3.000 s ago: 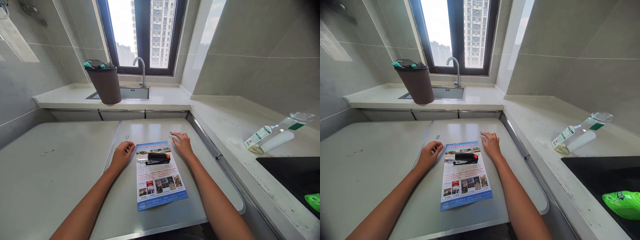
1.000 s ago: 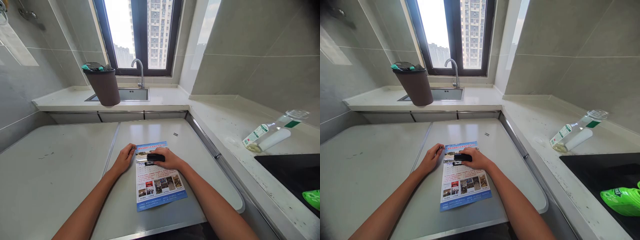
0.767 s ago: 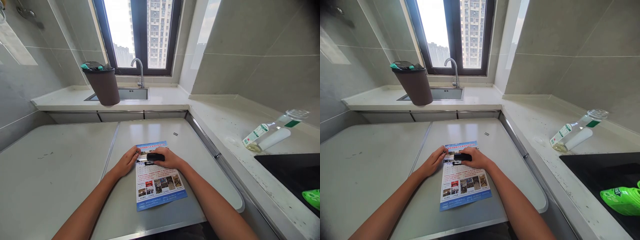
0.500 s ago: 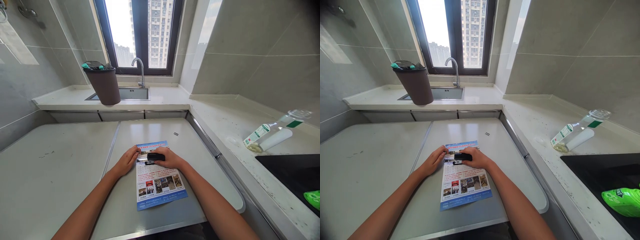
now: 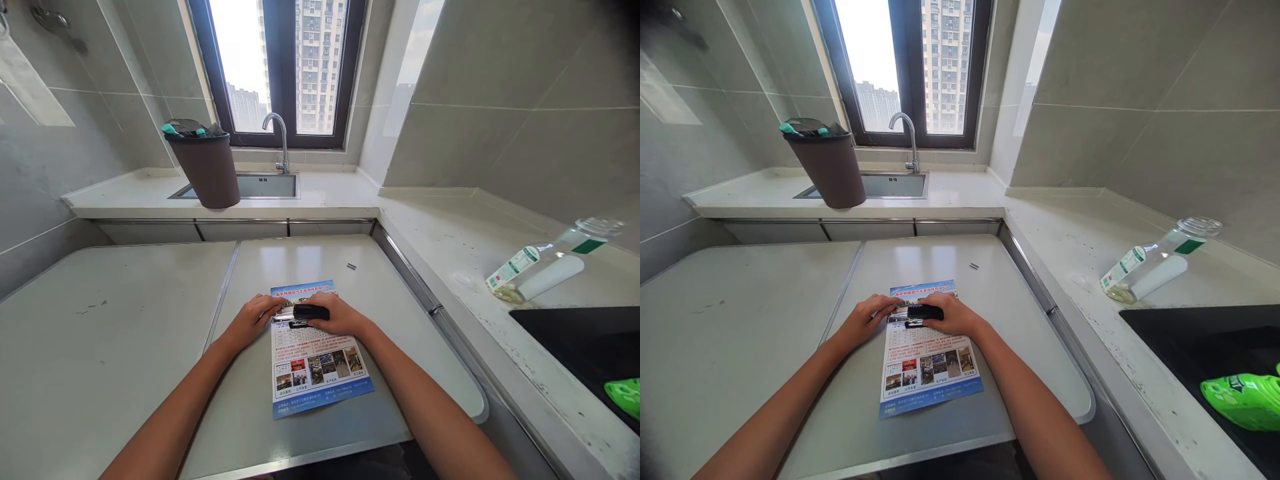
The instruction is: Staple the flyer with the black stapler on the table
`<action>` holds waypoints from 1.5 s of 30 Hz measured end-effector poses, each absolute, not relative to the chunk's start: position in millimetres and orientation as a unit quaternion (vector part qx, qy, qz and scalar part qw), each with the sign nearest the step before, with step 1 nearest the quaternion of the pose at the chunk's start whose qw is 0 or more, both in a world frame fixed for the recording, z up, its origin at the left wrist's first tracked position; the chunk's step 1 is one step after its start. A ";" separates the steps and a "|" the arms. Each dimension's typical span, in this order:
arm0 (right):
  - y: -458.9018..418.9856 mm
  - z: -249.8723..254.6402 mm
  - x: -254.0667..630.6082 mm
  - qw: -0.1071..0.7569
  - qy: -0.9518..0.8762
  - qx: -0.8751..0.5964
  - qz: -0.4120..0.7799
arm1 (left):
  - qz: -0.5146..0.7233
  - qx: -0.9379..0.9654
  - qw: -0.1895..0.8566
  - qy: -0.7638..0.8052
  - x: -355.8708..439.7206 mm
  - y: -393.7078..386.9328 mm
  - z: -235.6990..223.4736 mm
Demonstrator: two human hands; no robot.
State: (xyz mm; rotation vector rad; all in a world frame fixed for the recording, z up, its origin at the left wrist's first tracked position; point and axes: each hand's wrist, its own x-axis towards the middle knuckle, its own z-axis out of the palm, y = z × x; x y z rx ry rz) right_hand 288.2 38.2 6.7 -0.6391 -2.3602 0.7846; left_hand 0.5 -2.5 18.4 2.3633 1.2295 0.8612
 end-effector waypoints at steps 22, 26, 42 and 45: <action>39.5 3.2 288.9 0.278 -0.888 -0.237 0.281 | 0.262 0.888 0.073 0.370 4.3 -3.6 12.1; 39.1 4.5 288.7 0.276 -0.889 -0.234 0.280 | 0.268 0.890 0.071 0.361 7.3 -1.8 9.2; 38.4 5.0 288.3 0.278 -0.889 -0.237 0.276 | 0.256 0.910 0.004 0.327 8.4 -3.2 10.4; 38.1 5.7 288.3 0.276 -0.890 -0.234 0.278 | 0.262 0.913 -0.003 0.311 7.9 -3.4 9.4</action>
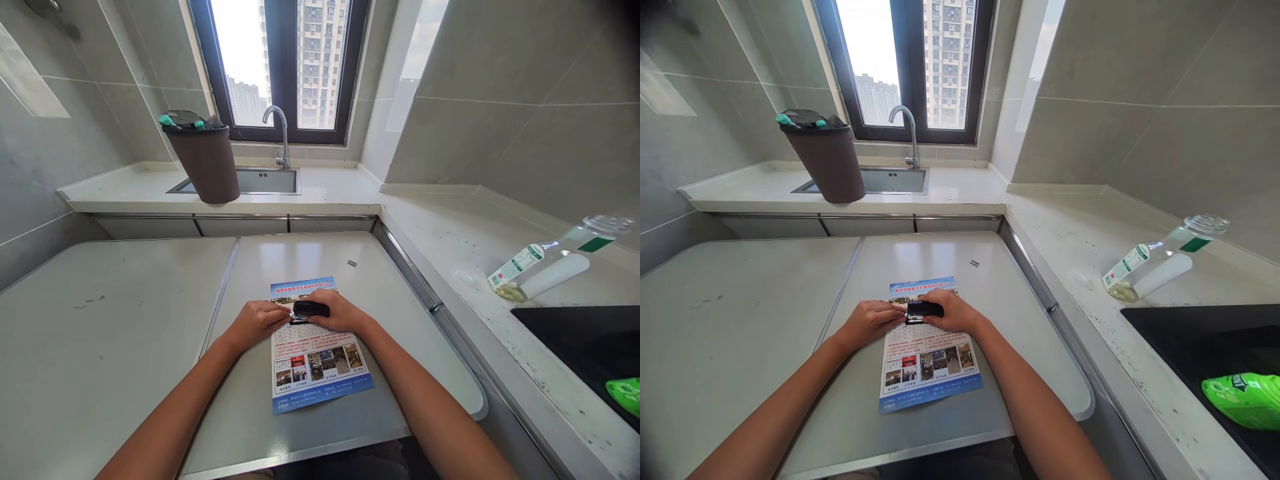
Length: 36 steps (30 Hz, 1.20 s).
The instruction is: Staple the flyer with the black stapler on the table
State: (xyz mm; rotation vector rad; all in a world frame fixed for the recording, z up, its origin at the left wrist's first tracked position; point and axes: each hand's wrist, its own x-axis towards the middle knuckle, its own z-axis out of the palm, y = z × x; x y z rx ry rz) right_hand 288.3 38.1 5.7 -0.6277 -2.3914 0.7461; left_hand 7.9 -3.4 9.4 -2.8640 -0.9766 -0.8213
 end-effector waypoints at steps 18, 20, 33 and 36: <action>38.2 6.3 288.2 0.272 -0.891 -0.239 0.275 | -0.320 -0.891 -0.101 -0.306 18.5 -3.6 16.6; 38.6 6.0 288.1 0.273 -0.891 -0.237 0.275 | -0.324 -0.890 -0.092 -0.308 18.2 -2.9 15.0; 39.0 6.7 288.3 0.274 -0.891 -0.231 0.278 | -0.275 -0.889 -0.160 -0.329 -3.6 2.0 17.9; 37.1 8.9 286.7 0.278 -0.889 -0.232 0.279 | -0.274 -0.872 -0.208 -0.347 -16.8 1.0 22.7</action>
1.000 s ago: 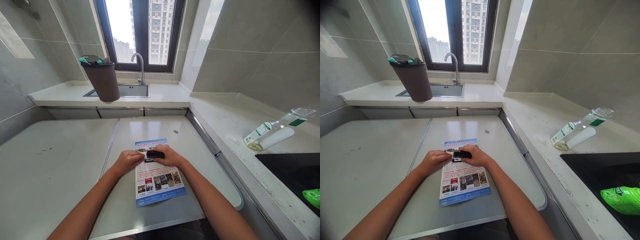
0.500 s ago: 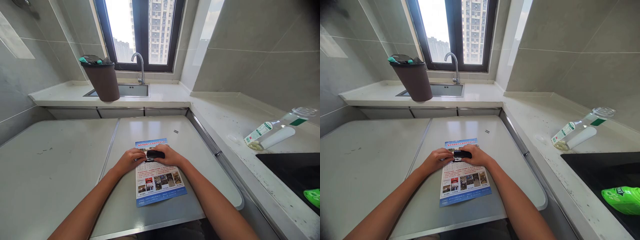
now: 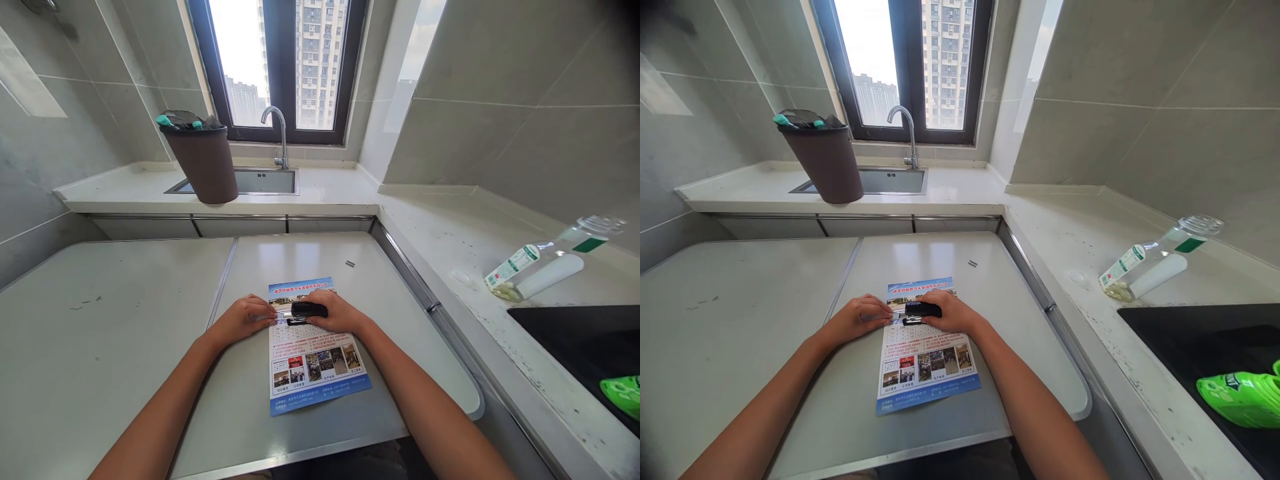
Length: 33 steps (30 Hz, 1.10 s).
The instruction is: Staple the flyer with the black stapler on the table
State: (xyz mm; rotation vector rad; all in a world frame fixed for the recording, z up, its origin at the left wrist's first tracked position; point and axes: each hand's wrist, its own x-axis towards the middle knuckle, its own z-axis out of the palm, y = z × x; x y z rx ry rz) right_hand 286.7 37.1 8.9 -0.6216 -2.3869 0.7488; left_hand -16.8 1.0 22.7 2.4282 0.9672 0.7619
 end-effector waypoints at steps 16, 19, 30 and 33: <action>17.2 13.3 262.2 0.322 -0.876 -0.209 0.294 | 0.309 0.860 0.187 0.362 10.7 -0.4 8.8; 16.1 15.4 259.6 0.357 -0.848 -0.224 0.320 | 0.338 0.846 0.192 0.365 12.0 1.3 10.2; 29.8 19.7 272.2 0.398 -0.821 -0.307 0.270 | 0.357 0.797 0.131 0.470 9.4 11.9 9.1; 46.3 19.6 292.4 0.421 -0.790 -0.390 0.217 | 0.289 0.805 0.067 0.514 10.0 17.8 0.3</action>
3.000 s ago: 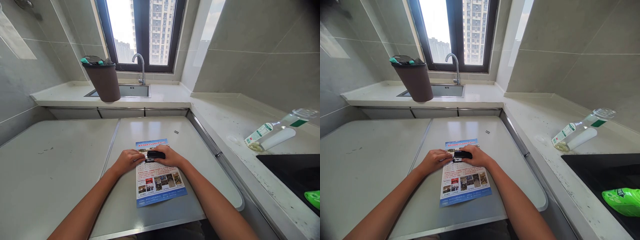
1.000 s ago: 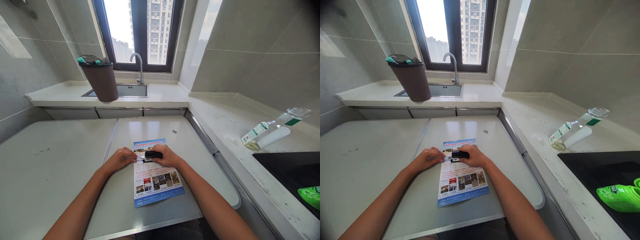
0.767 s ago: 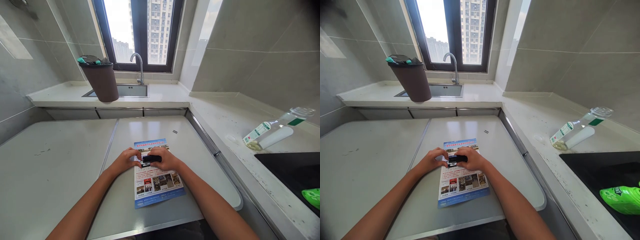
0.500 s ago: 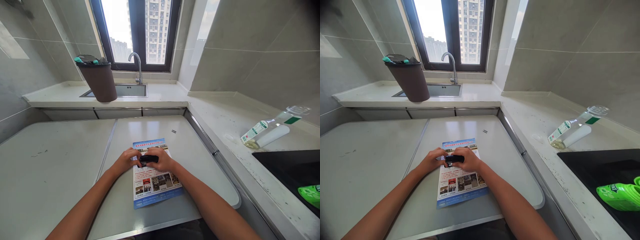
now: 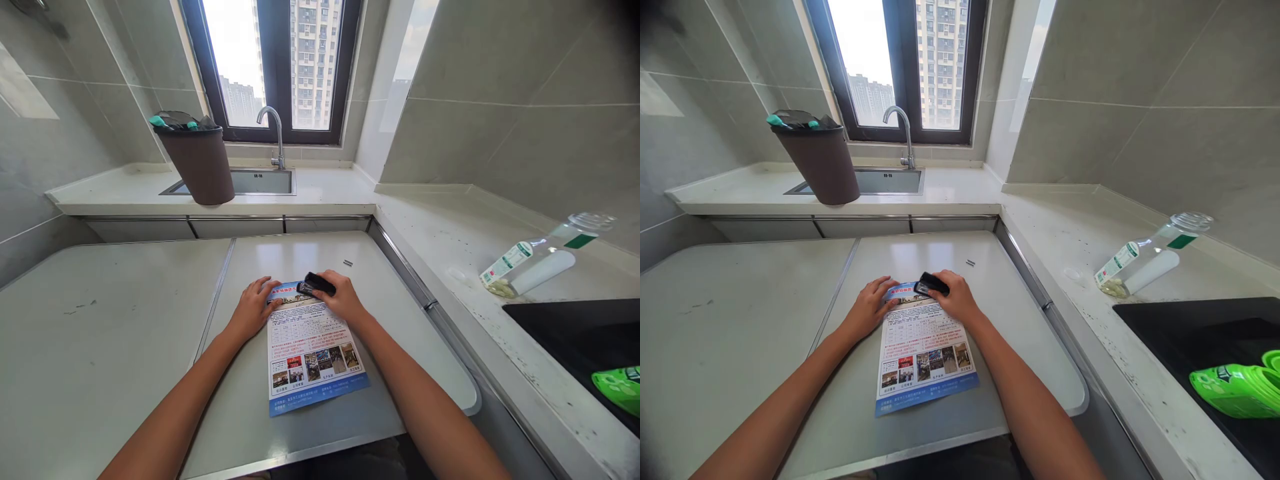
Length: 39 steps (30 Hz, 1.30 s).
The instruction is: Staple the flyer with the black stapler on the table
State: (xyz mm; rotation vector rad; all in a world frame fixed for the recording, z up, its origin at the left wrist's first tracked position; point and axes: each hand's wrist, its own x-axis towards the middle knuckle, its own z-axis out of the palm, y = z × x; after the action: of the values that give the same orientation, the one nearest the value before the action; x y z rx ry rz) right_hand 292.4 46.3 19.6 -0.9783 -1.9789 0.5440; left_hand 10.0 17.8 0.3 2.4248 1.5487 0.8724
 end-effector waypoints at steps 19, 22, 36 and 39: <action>78.6 -1.3 336.6 0.341 -0.758 -0.552 0.064 | 0.424 0.712 0.230 0.510 1.6 15.8 12.5; 78.5 -0.7 337.1 0.340 -0.764 -0.544 0.072 | 0.441 0.651 0.331 0.521 -2.3 18.0 11.3; 63.8 13.6 335.4 0.283 -0.851 -0.425 0.127 | 0.430 0.637 0.357 0.531 -13.7 21.2 12.5; 60.9 14.3 332.8 0.276 -0.858 -0.412 0.134 | 0.421 0.640 0.368 0.527 -13.8 22.6 9.7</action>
State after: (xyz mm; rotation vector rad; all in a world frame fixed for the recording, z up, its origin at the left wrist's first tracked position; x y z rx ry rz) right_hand 332.8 60.9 14.3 -1.1069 -2.3044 0.3594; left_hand -13.8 22.6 9.7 1.6442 1.3529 1.0808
